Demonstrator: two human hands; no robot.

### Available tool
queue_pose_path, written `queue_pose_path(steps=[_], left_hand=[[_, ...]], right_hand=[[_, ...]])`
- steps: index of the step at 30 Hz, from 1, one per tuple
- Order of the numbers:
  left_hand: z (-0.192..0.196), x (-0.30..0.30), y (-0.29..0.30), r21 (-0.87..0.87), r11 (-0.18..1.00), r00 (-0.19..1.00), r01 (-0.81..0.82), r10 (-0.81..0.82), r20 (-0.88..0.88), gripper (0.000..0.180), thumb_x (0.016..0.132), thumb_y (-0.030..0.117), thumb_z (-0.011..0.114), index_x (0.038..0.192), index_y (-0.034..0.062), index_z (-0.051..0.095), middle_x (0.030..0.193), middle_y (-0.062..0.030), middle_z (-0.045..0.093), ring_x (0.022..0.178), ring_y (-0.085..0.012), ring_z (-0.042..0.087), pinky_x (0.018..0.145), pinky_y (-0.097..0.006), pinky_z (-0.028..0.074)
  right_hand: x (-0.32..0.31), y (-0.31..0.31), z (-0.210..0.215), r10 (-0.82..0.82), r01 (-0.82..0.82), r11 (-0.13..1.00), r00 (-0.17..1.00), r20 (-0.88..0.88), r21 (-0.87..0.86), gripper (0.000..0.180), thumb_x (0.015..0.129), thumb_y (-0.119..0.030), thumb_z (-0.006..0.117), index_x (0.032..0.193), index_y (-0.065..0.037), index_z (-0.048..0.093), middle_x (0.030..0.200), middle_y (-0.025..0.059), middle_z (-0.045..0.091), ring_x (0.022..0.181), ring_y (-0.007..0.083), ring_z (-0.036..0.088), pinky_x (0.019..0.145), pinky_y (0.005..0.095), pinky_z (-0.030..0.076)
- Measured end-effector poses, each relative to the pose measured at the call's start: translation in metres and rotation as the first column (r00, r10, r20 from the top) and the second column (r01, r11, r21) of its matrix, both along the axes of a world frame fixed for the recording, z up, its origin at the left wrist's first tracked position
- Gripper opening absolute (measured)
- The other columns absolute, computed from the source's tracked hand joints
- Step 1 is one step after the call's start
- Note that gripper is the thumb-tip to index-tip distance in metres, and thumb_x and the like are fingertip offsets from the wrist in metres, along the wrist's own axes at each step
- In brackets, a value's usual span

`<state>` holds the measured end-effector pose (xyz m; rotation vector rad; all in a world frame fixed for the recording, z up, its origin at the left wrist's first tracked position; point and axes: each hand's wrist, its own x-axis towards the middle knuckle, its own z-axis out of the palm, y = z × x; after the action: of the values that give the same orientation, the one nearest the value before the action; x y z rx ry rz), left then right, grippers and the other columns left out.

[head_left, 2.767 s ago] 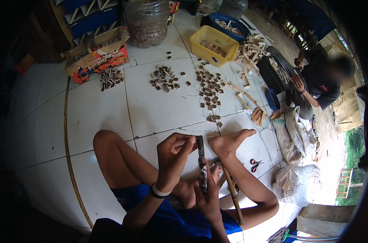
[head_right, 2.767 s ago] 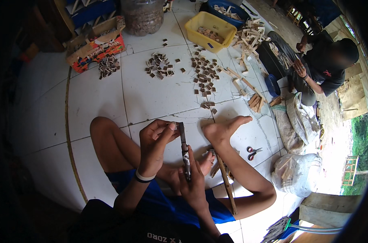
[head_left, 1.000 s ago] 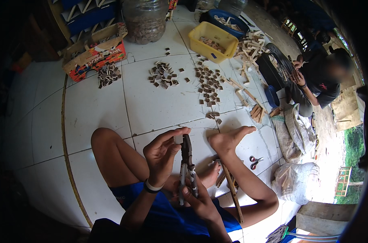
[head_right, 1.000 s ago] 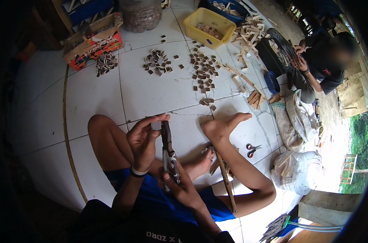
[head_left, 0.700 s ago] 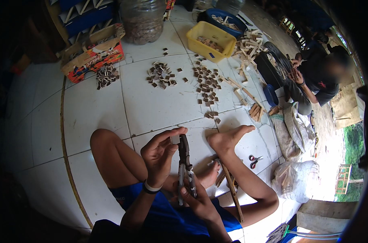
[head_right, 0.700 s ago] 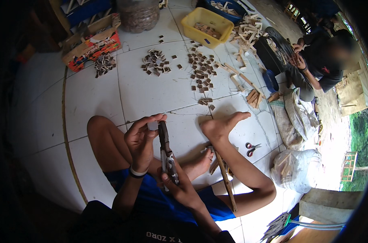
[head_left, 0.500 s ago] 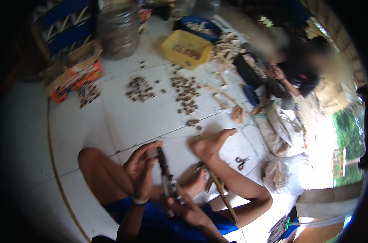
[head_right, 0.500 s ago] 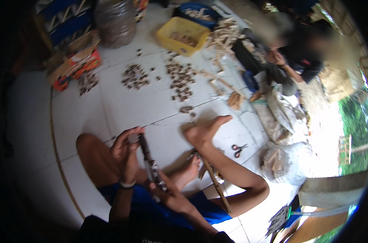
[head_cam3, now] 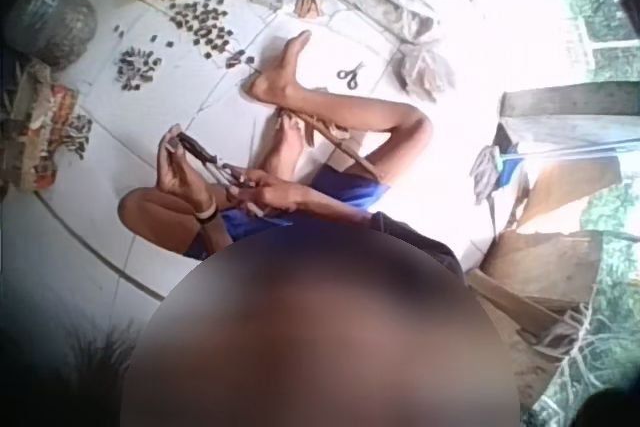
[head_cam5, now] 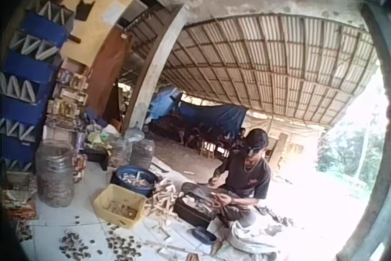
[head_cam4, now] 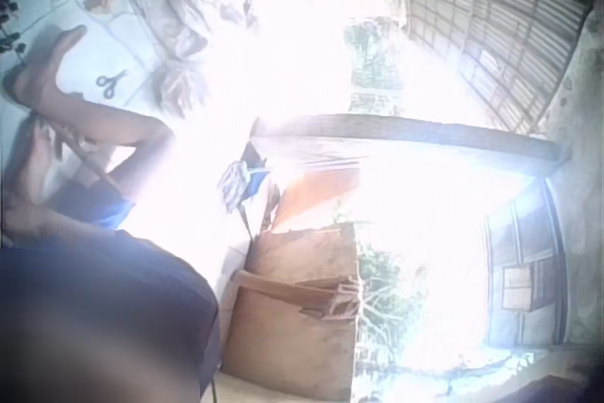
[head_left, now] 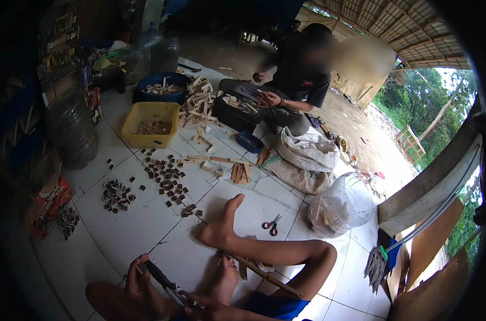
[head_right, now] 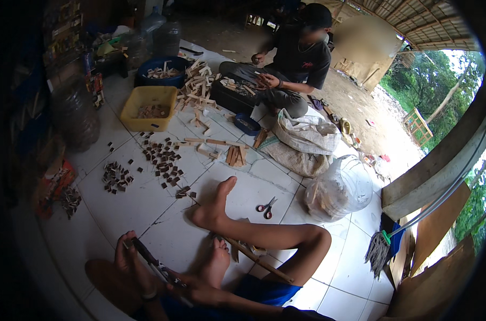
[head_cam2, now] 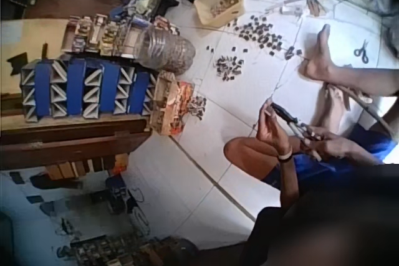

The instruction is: The person sits on the floor and uses a knife to shape small wooden blocks. They pick up each block, shave its edges, and place it back on the floor. Another person works nearby with similar materials.

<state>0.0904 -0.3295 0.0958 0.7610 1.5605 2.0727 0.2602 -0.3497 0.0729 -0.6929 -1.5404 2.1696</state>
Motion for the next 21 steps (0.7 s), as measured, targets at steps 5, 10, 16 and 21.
queue_pose_path(steps=[5,10,16,21], left_hand=[[0.027,0.001,-0.009,-0.209,0.978,0.947,-0.015,-0.053,-0.316,0.031,0.103,0.001,0.050,0.130,-0.0099,0.062,0.127,-0.0178,0.067,0.120,-0.0261,0.063,0.106,-0.037,0.047],[0.040,0.011,-0.003,-0.183,0.968,0.826,-0.170,0.039,-0.562,0.022,0.102,0.007,0.063,0.119,-0.0036,0.074,0.111,-0.0175,0.078,0.093,-0.0283,0.076,0.082,-0.036,0.060],[0.024,0.007,0.004,-0.167,0.982,0.930,-0.090,0.023,-0.367,0.026,0.104,0.009,0.062,0.124,-0.0044,0.071,0.113,-0.0185,0.076,0.096,-0.0322,0.074,0.086,-0.037,0.062],[0.032,0.007,0.007,-0.230,0.968,0.966,0.097,-0.147,-0.212,0.029,0.103,0.003,0.052,0.127,-0.0085,0.064,0.123,-0.0150,0.069,0.116,-0.0227,0.064,0.102,-0.034,0.048]], right_hand=[[-0.004,0.003,0.030,-0.221,-0.058,0.873,0.838,0.499,0.485,0.082,0.103,-0.012,0.058,0.170,-0.025,0.011,0.100,0.0196,0.058,0.082,0.0340,0.062,0.086,0.0386,0.051],[-0.003,0.008,0.066,-0.360,-0.162,0.735,0.729,0.582,0.658,0.079,0.100,-0.010,0.060,0.167,-0.020,0.021,0.097,0.0173,0.062,0.080,0.0335,0.066,0.075,0.0434,0.055],[-0.001,0.013,0.046,-0.337,-0.021,0.762,0.841,0.424,0.647,0.089,0.095,-0.012,0.063,0.169,-0.025,0.015,0.099,0.0233,0.061,0.079,0.0420,0.068,0.069,0.0504,0.056],[0.008,0.012,0.037,-0.284,0.105,0.842,0.920,0.270,0.529,0.084,0.100,-0.011,0.060,0.169,-0.025,0.014,0.098,0.0212,0.058,0.082,0.0374,0.063,0.080,0.0442,0.052]])
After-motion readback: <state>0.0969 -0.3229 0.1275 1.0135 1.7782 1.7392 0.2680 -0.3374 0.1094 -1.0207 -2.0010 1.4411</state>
